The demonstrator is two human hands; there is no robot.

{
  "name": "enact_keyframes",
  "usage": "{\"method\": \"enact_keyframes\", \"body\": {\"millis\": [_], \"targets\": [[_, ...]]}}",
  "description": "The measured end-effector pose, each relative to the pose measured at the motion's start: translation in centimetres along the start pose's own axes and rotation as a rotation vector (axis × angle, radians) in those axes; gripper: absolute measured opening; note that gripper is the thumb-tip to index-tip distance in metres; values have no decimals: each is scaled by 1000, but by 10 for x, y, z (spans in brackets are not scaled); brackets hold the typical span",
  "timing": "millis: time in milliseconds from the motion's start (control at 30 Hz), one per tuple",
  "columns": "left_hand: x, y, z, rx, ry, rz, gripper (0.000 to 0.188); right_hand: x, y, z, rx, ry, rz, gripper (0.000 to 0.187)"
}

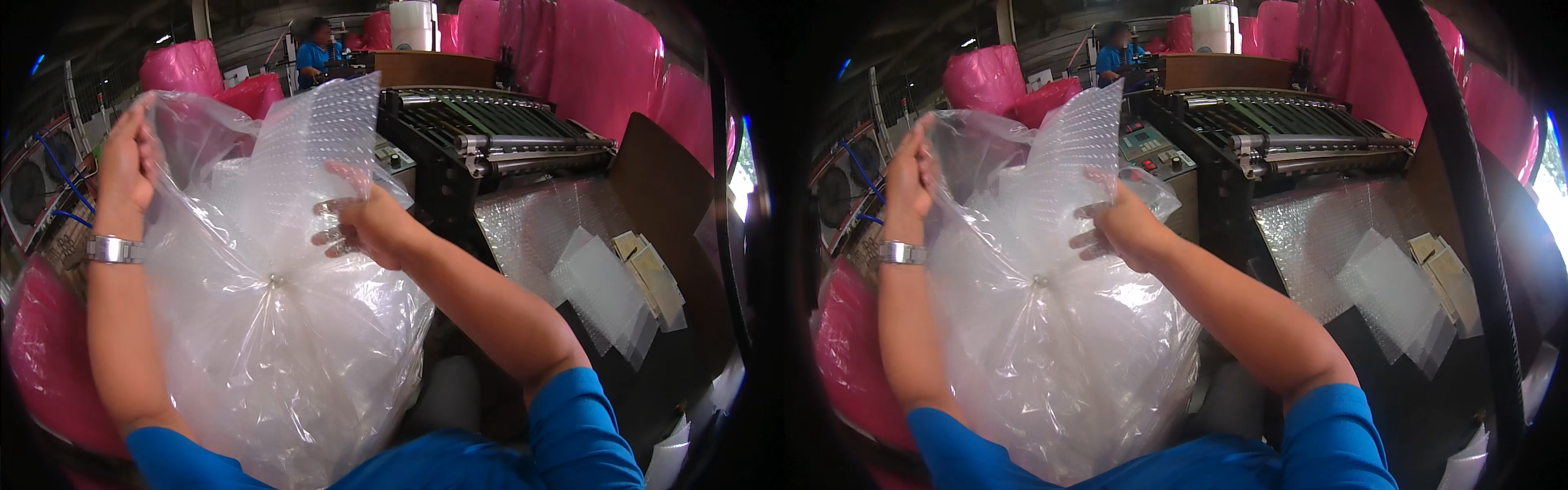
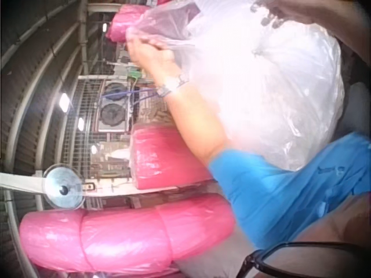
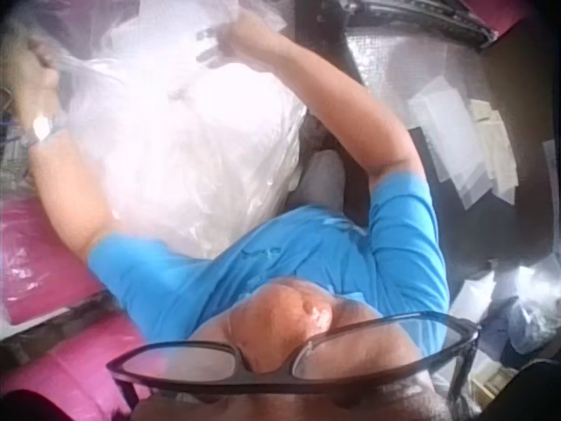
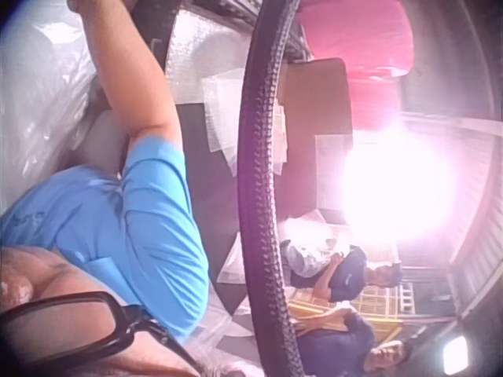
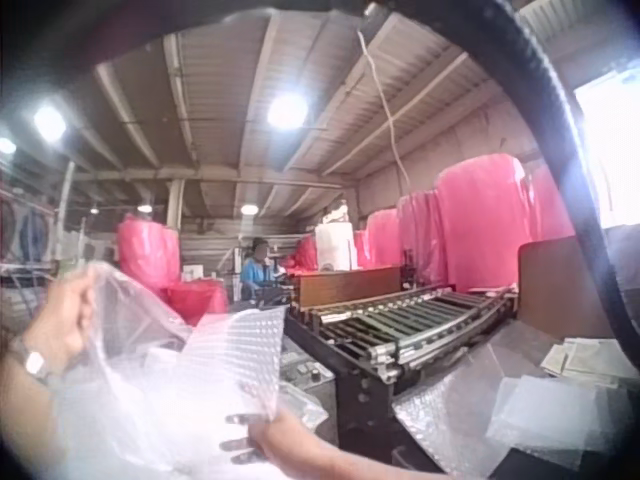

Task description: The person stands at a workstation and repeatedly picks up stacks of bubble wrap sheets. They separate the sheets and place them into a large clear plastic bag positioned to their left. The person continues this process, handling the bubble wrap and organizing it into the bag.

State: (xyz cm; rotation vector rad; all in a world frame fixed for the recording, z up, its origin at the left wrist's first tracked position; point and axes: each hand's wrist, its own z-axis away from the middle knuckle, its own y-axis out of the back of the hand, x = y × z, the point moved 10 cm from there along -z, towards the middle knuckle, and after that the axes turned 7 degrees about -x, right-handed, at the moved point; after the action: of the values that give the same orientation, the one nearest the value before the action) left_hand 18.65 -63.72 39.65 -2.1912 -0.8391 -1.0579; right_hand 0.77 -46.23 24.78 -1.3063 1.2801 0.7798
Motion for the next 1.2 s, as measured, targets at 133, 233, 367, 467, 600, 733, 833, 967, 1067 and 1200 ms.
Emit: {"method": "enact_keyframes", "body": {"millis": [133,233,367,467,600,733,833,967,1067,1200], "targets": [[27,-28,-14,-80,-34,13,28,-12,-26,-36,-217,-28,-64,63],[31,-37,-21,-95,-41,9,27,-34,-38,-61,-172,210,-291,62],[34,-28,-28,-69,-21,-44,30,-4,-42,-71,-143,81,-147,61],[47,-52,-16,-192,-74,-162,31,62,-71,-48,-596,-333,221,46],[26,-103,-2,-456,-67,-303,34,69,-113,-68,-706,-273,594,48],[-4,-141,19,-616,49,-443,35,92,-135,-132,-587,-93,682,51],[-47,-121,28,-745,-4,-814,37,74,-112,-124,-460,95,757,62],[-152,-46,48,-972,249,-1249,44,45,16,-120,-240,-102,1331,86],[-159,-33,55,-916,356,-1449,47,-33,102,-82,274,11,1573,61],[-152,-64,35,-812,-210,-1614,50,-97,60,-5,394,703,1312,53]]}}
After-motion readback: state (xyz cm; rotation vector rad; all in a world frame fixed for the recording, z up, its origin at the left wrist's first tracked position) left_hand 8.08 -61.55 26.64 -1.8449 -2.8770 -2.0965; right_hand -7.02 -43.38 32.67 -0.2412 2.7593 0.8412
